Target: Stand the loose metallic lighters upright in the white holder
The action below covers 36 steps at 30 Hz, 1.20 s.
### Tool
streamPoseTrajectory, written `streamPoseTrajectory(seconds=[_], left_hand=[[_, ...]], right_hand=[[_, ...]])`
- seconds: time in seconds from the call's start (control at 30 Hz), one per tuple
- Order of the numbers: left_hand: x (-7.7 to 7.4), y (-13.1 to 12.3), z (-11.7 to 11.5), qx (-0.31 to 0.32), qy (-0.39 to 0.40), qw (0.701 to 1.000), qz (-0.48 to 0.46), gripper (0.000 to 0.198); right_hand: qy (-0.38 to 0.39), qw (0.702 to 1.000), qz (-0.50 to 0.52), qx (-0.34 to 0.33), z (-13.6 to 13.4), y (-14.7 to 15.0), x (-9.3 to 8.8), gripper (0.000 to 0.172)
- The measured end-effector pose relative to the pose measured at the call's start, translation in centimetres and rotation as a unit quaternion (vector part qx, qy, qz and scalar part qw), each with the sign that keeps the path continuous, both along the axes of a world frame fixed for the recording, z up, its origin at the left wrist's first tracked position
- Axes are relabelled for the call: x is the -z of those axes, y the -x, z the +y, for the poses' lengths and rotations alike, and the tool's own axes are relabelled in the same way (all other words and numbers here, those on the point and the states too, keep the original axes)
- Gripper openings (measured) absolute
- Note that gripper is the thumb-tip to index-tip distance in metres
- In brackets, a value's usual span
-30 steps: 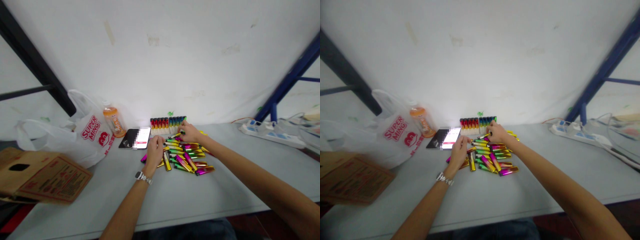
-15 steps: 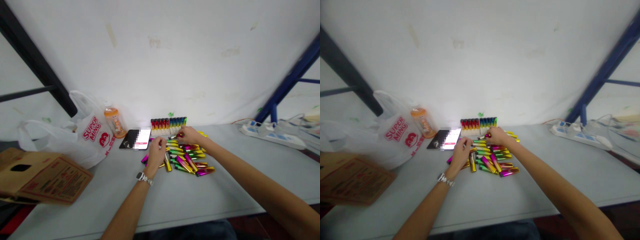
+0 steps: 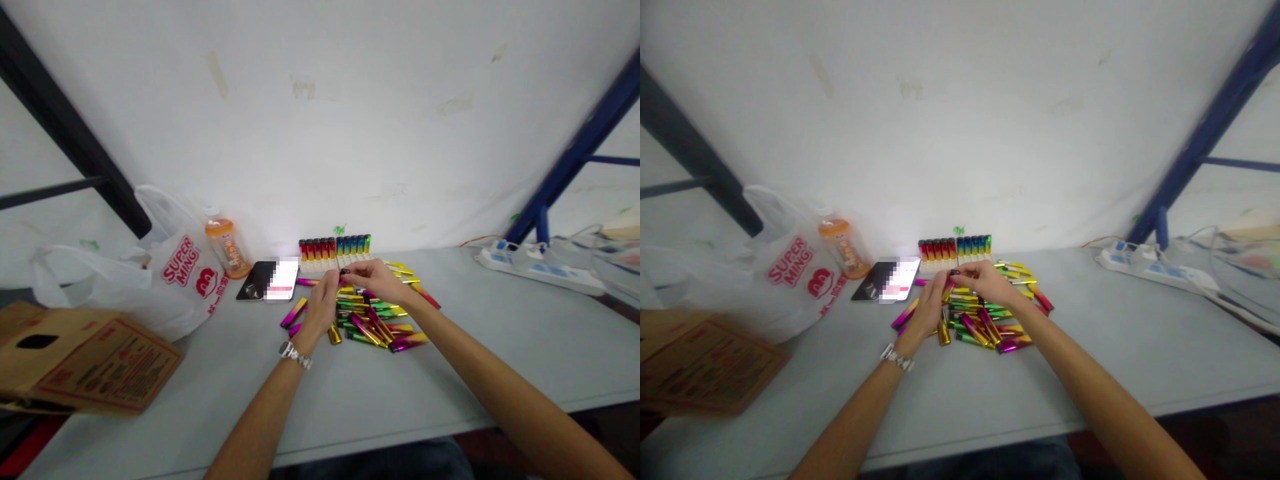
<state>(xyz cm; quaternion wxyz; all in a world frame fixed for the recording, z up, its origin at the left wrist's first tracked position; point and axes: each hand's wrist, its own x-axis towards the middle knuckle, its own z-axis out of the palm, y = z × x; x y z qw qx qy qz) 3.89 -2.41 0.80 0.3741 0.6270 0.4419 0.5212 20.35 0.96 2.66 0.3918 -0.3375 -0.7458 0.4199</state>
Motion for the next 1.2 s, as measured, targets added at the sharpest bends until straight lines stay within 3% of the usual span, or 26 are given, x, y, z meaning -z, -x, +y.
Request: streamPoseTrajectory(seconds=[0.1,0.2,0.37,0.6,0.9,1.2], left_hand=[[0.1,-0.5,-0.1,0.053,0.102,0.991,-0.066,0.058],[0.2,-0.6,-0.3,0.089,0.173,0.972,-0.129,0.064],[0.3,-0.6,-0.6,0.067,0.214,0.959,-0.173,0.066],[1.0,-0.7,-0.6,0.014,0.226,0.962,-0.156,0.052],[-0.1,-1.0,-1.4,0.004,0.223,0.963,-0.155,0.049],[0.7,-0.7,-1.2,0.079,0.269,0.939,-0.201,0.071]], right_hand=[[0.015,0.998,0.054,0.021,-1.0,0.8,0.6,0.035],[-0.023,0.986,0.128,0.108,-1.5,1.0,1.6,0.039],[-0.034,0.972,0.133,0.193,-1.9,0.1,3.3,0.027],[-0.041,0.971,0.096,0.215,-2.1,-0.5,4.4,0.029],[-0.047,0.976,0.077,0.201,-2.4,0.1,4.6,0.028],[-0.041,0.976,0.071,0.203,-2.4,0.1,4.6,0.029]])
